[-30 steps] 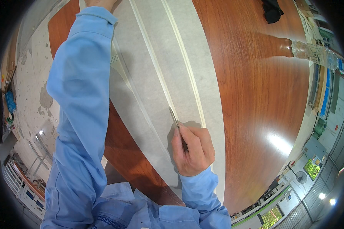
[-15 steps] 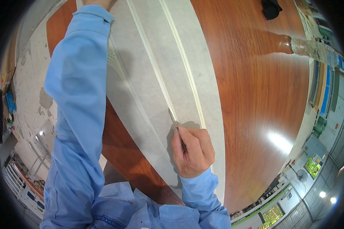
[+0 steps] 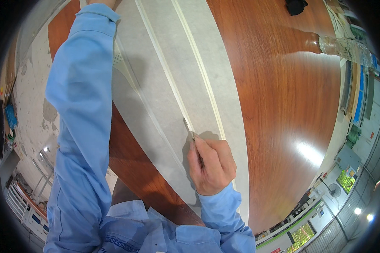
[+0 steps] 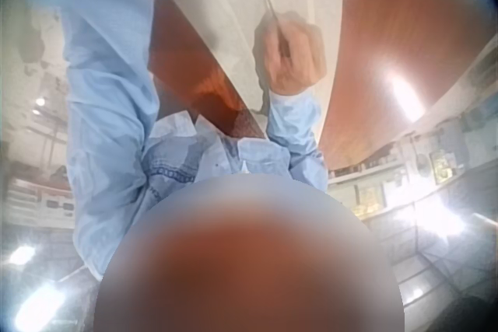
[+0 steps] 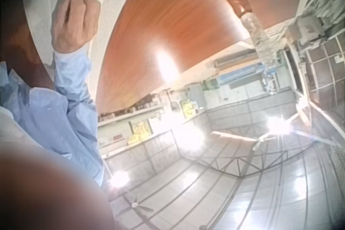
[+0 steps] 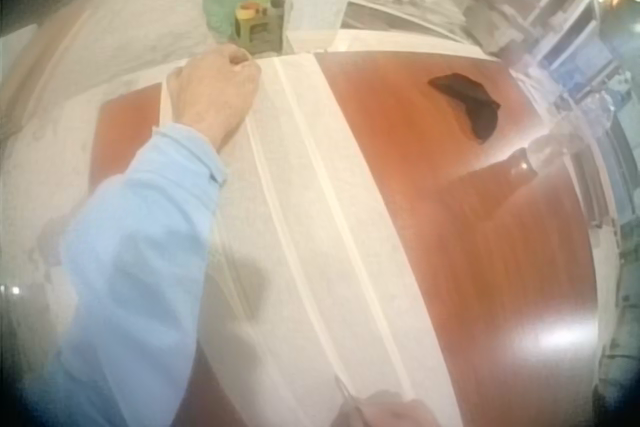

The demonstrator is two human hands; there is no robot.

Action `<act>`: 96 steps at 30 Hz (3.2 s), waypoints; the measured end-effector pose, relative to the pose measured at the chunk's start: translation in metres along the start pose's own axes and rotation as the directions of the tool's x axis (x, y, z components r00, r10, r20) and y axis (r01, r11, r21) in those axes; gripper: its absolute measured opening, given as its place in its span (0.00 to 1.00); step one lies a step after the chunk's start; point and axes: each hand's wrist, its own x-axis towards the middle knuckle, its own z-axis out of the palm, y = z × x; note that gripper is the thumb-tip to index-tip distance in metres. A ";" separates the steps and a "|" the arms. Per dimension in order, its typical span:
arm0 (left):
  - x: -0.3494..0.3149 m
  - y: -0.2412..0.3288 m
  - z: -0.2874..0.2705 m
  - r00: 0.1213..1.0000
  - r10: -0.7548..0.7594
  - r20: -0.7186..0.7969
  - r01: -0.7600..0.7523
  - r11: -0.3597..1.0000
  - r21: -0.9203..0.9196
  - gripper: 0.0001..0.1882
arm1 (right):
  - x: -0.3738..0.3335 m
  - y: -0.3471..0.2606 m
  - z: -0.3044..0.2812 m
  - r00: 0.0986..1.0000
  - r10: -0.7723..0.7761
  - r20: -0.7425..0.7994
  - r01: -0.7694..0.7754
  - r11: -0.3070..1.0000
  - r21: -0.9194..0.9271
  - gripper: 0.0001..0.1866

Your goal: The person uses a utility knife to trim a white tape strip along a curved edge on a wooden tabletop. They hold the tape with one hand and carefully cut along the edge, then peel away the excess tape.

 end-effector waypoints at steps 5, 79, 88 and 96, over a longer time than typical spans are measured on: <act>0.001 -0.002 0.003 1.000 -0.001 -0.022 0.001 1.000 -0.008 0.21 | -0.002 0.000 0.000 1.000 -0.013 0.000 0.013 1.000 -0.016 0.15; -0.126 -0.072 -0.047 0.760 0.647 0.054 -0.645 0.762 -0.053 0.28 | -0.128 0.118 -0.060 0.662 0.657 -0.359 -0.310 0.677 0.667 0.03; -0.297 -0.027 -0.097 0.438 0.768 0.467 -0.738 0.604 -0.302 0.34 | -0.118 0.124 -0.059 0.701 0.602 -0.382 -0.186 0.672 0.717 0.04; -0.345 -0.028 -0.108 0.218 0.820 0.530 -0.721 0.501 -0.478 0.24 | -0.117 0.126 -0.060 0.671 0.640 -0.375 -0.105 0.582 0.806 0.07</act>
